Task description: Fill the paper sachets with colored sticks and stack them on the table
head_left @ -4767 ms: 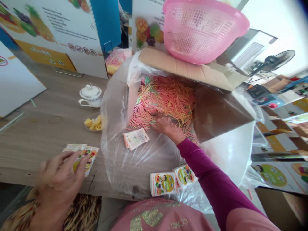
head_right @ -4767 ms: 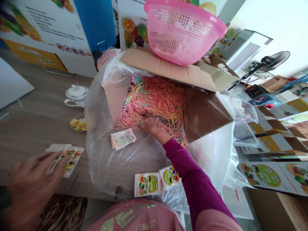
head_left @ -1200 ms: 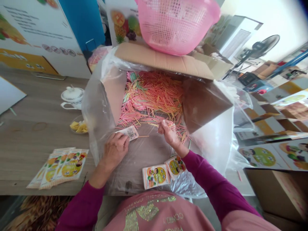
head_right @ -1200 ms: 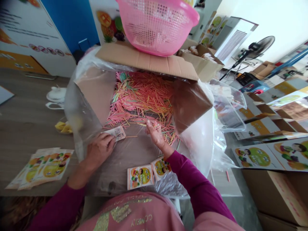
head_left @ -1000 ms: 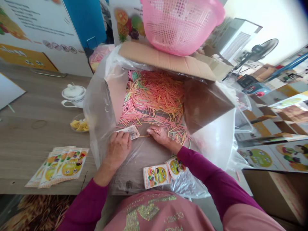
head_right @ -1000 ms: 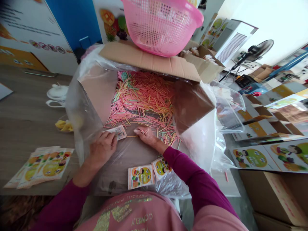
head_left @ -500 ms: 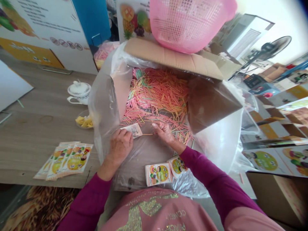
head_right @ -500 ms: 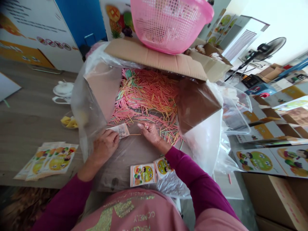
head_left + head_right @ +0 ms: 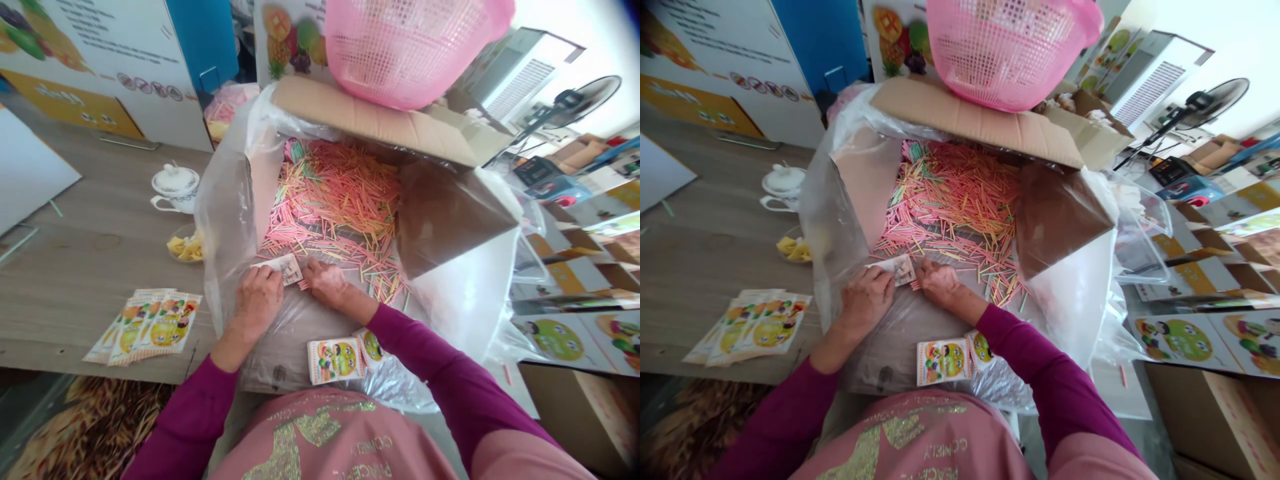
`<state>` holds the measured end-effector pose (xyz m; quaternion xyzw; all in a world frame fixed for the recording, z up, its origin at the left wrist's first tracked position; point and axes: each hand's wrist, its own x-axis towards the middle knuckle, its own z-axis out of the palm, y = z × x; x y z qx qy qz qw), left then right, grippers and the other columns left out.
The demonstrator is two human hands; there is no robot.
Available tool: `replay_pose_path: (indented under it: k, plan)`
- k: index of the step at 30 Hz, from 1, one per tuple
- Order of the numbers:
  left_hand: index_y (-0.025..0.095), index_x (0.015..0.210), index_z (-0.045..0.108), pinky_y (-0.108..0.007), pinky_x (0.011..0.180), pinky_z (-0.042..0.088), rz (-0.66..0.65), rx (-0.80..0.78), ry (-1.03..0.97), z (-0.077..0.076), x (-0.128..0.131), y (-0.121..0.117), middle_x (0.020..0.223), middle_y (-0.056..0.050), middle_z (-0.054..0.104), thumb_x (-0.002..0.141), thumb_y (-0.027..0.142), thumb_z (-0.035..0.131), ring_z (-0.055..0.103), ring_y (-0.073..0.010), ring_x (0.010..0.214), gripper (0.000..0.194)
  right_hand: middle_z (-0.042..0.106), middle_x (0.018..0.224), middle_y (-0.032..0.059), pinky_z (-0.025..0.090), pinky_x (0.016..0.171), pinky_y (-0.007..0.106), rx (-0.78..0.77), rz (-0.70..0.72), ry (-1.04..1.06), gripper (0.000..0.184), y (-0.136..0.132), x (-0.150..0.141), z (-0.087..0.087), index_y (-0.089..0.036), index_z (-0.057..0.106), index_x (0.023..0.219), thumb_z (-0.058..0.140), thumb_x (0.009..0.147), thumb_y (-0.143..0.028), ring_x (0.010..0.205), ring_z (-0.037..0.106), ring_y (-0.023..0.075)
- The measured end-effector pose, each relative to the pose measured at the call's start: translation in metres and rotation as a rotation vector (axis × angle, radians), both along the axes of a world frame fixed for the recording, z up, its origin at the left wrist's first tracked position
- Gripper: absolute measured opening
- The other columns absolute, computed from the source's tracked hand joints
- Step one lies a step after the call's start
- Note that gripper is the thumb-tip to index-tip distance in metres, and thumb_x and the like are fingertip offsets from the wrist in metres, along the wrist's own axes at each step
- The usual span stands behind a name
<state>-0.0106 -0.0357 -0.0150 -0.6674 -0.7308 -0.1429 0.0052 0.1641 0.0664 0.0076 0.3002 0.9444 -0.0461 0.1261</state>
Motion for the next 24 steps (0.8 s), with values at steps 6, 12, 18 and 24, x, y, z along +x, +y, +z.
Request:
replay_pose_path:
  k: [6, 12, 18, 24]
  plan:
    - [0.02, 0.102, 0.079, -0.041, 0.086, 0.053, -0.003, -0.007, -0.032, 0.001, -0.001, -0.003, 0.107, -0.014, 0.077, 0.103, 0.022, 0.057, 0.068, -0.0321, 0.109, 0.022, 0.08, 0.113, 0.0196, 0.053, 0.076, 0.033, -0.037, -0.266, 0.168, 0.039, 0.011, 0.039, -0.004, -0.013, 0.076, 0.123, 0.054, 0.092, -0.007, 0.095, 0.075, 0.0283]
    - [0.023, 0.101, 0.078, -0.042, 0.082, 0.052, 0.001, 0.001, -0.069, -0.001, -0.002, -0.003, 0.109, -0.013, 0.075, 0.104, 0.025, 0.057, 0.066, -0.0325, 0.108, 0.022, 0.068, 0.08, 0.0021, 0.051, 0.072, 0.031, -0.474, -0.481, 1.034, 0.033, 0.031, 0.072, -0.015, -0.022, 0.078, 0.112, 0.061, 0.099, -0.047, 0.073, 0.06, 0.019]
    - [0.022, 0.099, 0.08, -0.041, 0.085, 0.053, 0.005, 0.027, -0.051, -0.002, -0.004, -0.003, 0.107, -0.013, 0.077, 0.104, 0.027, 0.057, 0.068, -0.0313, 0.106, 0.025, 0.042, 0.06, -0.0057, 0.038, 0.054, 0.026, -0.664, -0.734, 1.435, 0.055, 0.036, 0.05, -0.022, -0.023, 0.069, 0.075, 0.074, 0.082, -0.077, 0.057, 0.034, 0.0119]
    - [0.021, 0.103, 0.082, -0.043, 0.088, 0.054, 0.013, 0.056, -0.02, -0.008, -0.003, -0.003, 0.109, -0.013, 0.078, 0.103, 0.026, 0.056, 0.067, -0.032, 0.105, 0.026, 0.054, 0.064, -0.0027, 0.044, 0.064, 0.03, -0.725, -0.492, 1.317, 0.054, 0.034, 0.03, -0.026, -0.022, 0.077, 0.092, 0.064, 0.094, -0.075, 0.062, 0.047, 0.0148]
